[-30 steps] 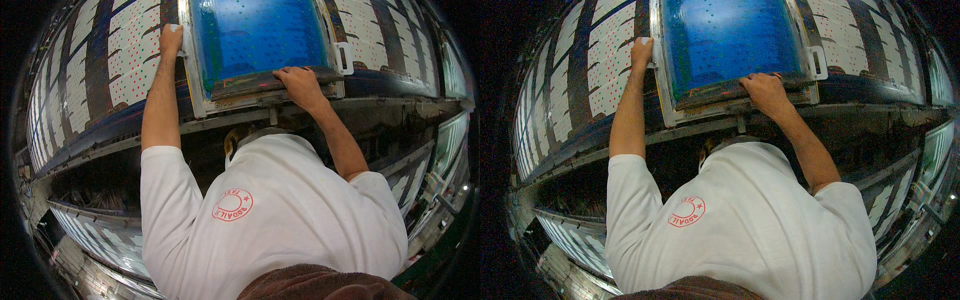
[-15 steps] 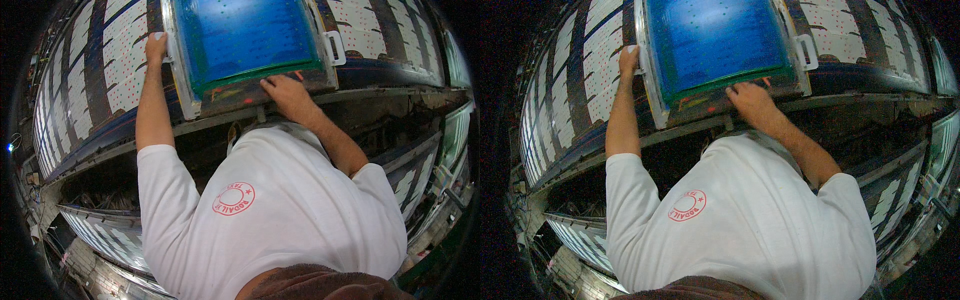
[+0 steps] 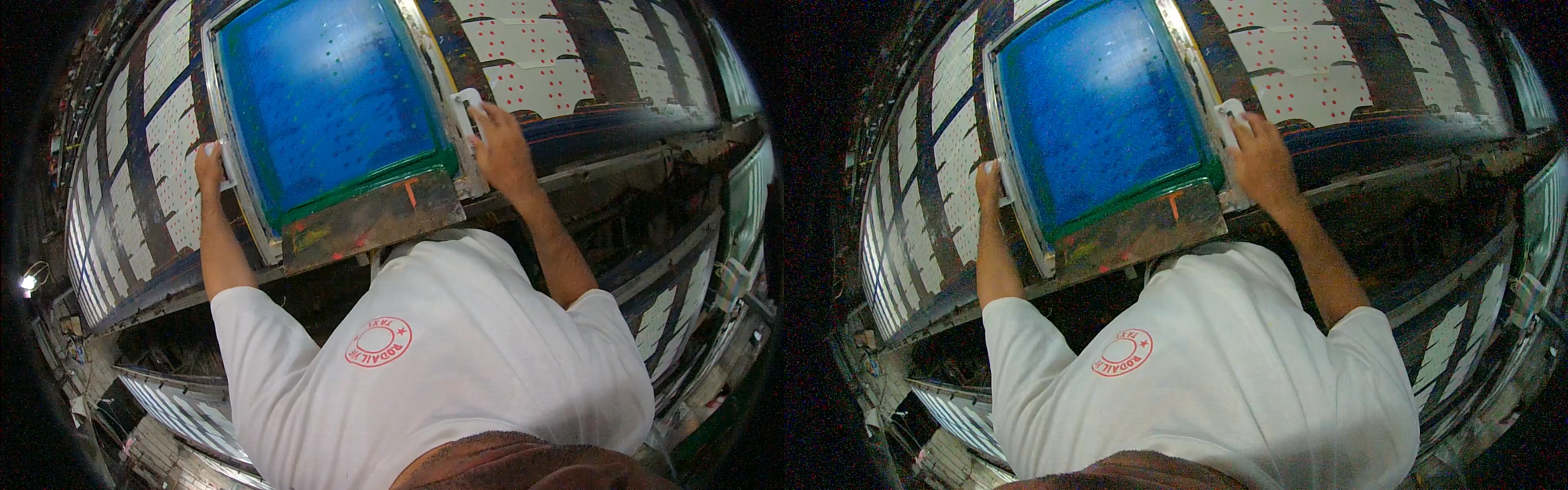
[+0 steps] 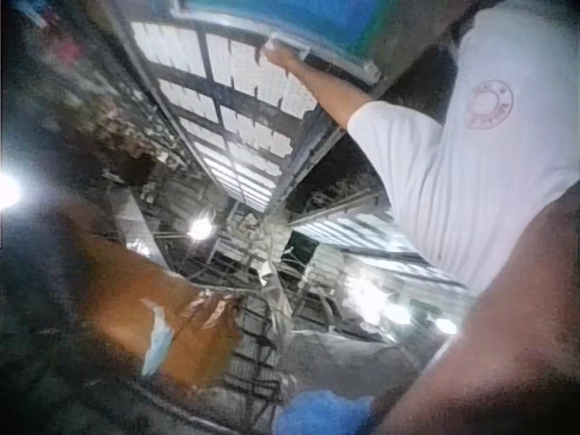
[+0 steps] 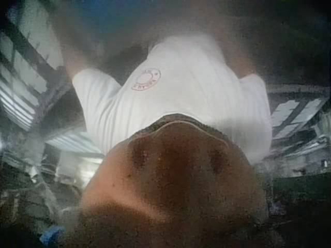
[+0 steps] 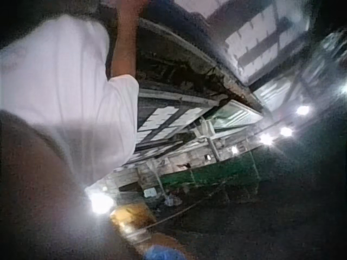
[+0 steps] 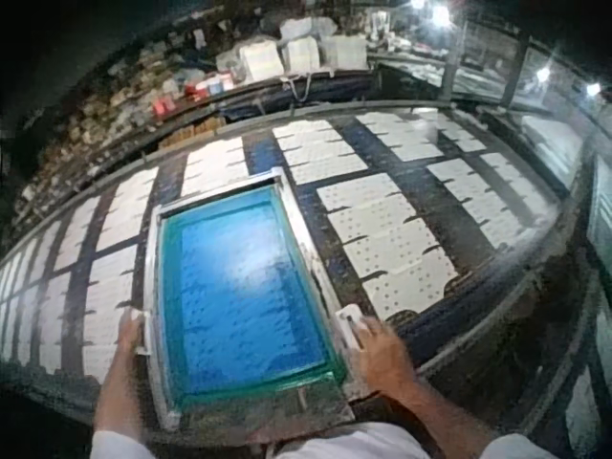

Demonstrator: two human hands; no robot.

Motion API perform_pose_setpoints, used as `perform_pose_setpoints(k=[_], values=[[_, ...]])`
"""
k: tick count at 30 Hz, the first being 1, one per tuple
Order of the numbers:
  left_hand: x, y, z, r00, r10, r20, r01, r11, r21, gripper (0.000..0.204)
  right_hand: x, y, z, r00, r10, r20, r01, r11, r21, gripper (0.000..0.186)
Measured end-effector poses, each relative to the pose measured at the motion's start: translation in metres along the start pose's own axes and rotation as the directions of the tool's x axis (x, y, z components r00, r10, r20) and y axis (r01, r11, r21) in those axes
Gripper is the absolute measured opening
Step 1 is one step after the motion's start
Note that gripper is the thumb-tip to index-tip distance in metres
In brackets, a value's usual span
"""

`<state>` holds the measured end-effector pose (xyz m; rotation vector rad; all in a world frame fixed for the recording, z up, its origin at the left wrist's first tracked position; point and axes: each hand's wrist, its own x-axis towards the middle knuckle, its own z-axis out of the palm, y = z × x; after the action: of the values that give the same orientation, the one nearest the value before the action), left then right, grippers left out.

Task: The person repeatedly uses a squeegee to pull blue ink across a screen-printing frame over a conveyor of white paper sheets. The person repositions the frame and repeats the squeegee stroke across multiple sheets in a continuous cycle.

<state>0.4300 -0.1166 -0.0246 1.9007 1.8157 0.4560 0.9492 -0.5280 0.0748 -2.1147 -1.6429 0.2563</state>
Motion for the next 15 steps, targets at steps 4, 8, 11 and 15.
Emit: perform_pose_setpoints(k=[4, 8, 11, 15], values=[[-0.005, 0.005, -0.001, 0.998, -0.064, 0.000, 0.064, 0.998, 0.008, 0.046, 0.010, 0.042, 0.000, 0.905, 0.385, 0.178, -0.424, 0.804, 0.417, 0.045], [-0.011, 0.012, 0.001, 0.993, 0.085, -0.076, -0.090, 0.994, -0.058, 0.039, 0.006, 0.046, 0.030, 0.845, 0.423, 0.326, -0.529, 0.578, 0.621, 0.038], [-0.012, 0.014, -0.001, 0.999, -0.031, 0.026, 0.034, 0.991, -0.130, 0.035, 0.010, 0.048, 0.044, 0.821, 0.454, 0.345, -0.540, 0.423, 0.728, 0.033], [-0.015, 0.009, 0.001, 0.999, 0.014, -0.039, -0.019, 0.990, -0.139, 0.035, 0.013, 0.039, 0.044, 0.783, 0.506, 0.363, -0.576, 0.368, 0.730, 0.033]])
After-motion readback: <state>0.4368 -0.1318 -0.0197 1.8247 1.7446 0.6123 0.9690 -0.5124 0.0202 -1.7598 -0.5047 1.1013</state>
